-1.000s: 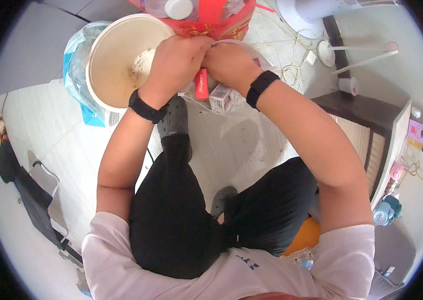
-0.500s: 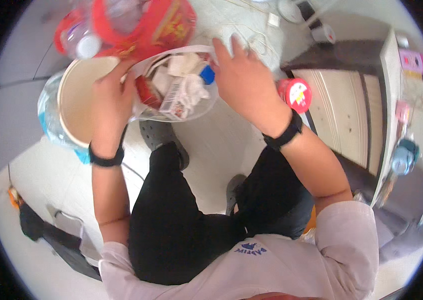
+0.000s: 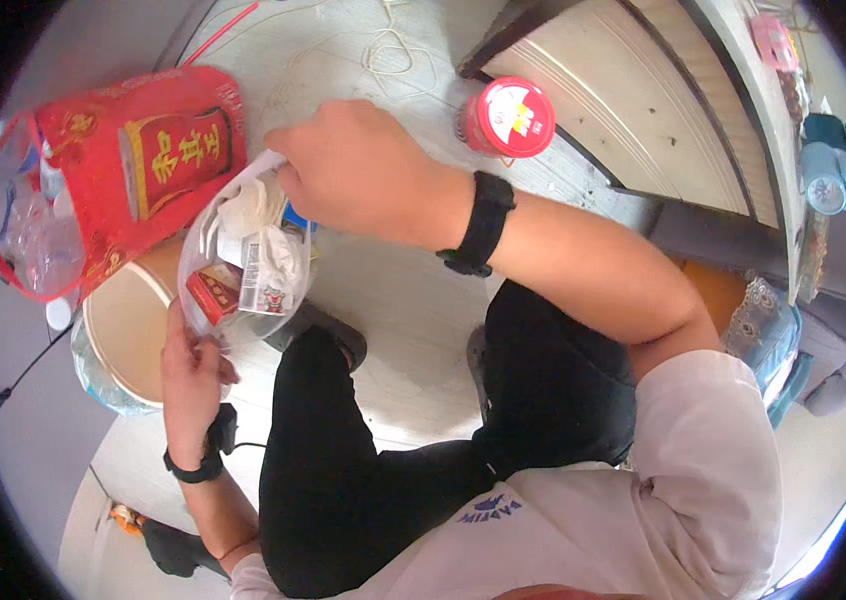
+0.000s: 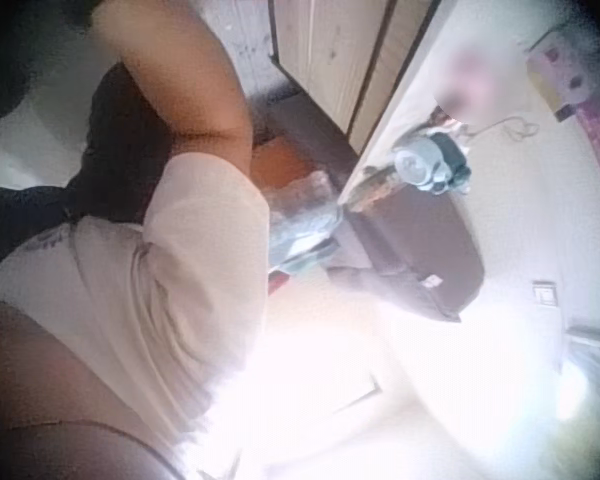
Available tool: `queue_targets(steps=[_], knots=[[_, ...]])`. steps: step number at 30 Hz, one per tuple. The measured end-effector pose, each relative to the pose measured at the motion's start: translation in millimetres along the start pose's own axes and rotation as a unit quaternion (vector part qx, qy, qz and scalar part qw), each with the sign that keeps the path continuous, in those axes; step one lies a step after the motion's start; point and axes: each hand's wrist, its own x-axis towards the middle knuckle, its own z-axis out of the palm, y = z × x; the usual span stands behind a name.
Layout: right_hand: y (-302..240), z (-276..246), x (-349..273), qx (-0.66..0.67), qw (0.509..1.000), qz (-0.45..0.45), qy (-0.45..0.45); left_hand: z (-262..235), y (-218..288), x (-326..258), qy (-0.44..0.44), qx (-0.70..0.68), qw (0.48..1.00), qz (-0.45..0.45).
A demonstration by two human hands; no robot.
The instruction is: The person sits on the floor and handles various items including a red bag, a white bucket, and a plastic bag. They then pick up a white plastic stand and a power cord, proceeding to assemble the stand by inserting the cord into the base and securing it.
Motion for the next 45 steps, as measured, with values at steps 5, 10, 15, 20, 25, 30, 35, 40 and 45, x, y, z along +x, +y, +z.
queue_targets(steps=[5, 10, 15, 20, 25, 30, 35, 40, 45], knots=[[35.8, -48.5, -7.4, -0.004, 1.0, -0.025, -0.009, -3.1, 52.6, 19.2, 0.031, -0.05, 0.996, 0.063], [56.8, -115.5, -50.0, 0.142, 0.942, 0.251, -0.17, 27.8, 131.5, 25.8, -0.114, 0.077, 0.981, 0.14], [74.1, -180.0, -125.4, 0.145, 0.89, 0.374, -0.216, 99.0, 219.2, 31.6, -0.416, 0.227, 0.864, 0.17], [95.2, -215.6, -215.7, 0.266, 0.802, 0.516, -0.143, 198.9, 250.3, 42.7, -0.632, 0.289, 0.696, 0.182], [160.6, -228.1, -326.0, 0.242, 0.805, 0.531, 0.105, 304.2, 274.2, 64.0, -0.485, 0.333, 0.692, 0.419], [183.1, -213.6, -378.7, 0.284, 0.71, 0.549, 0.338, 384.5, 265.9, 95.9, -0.361, 0.24, 0.717, 0.547], [192.4, -209.2, -388.9, 0.241, 0.675, 0.54, 0.441, 376.1, 271.6, 93.5, -0.314, 0.058, 0.777, 0.542], [163.2, -202.4, -346.9, 0.012, 0.757, 0.386, 0.527, 316.4, 250.0, 187.0, -0.104, 0.095, 0.774, 0.617], [112.2, -163.7, -312.8, 0.032, 0.851, 0.306, 0.425, 274.5, 169.9, 332.3, 0.017, 0.287, 0.843, 0.455]])
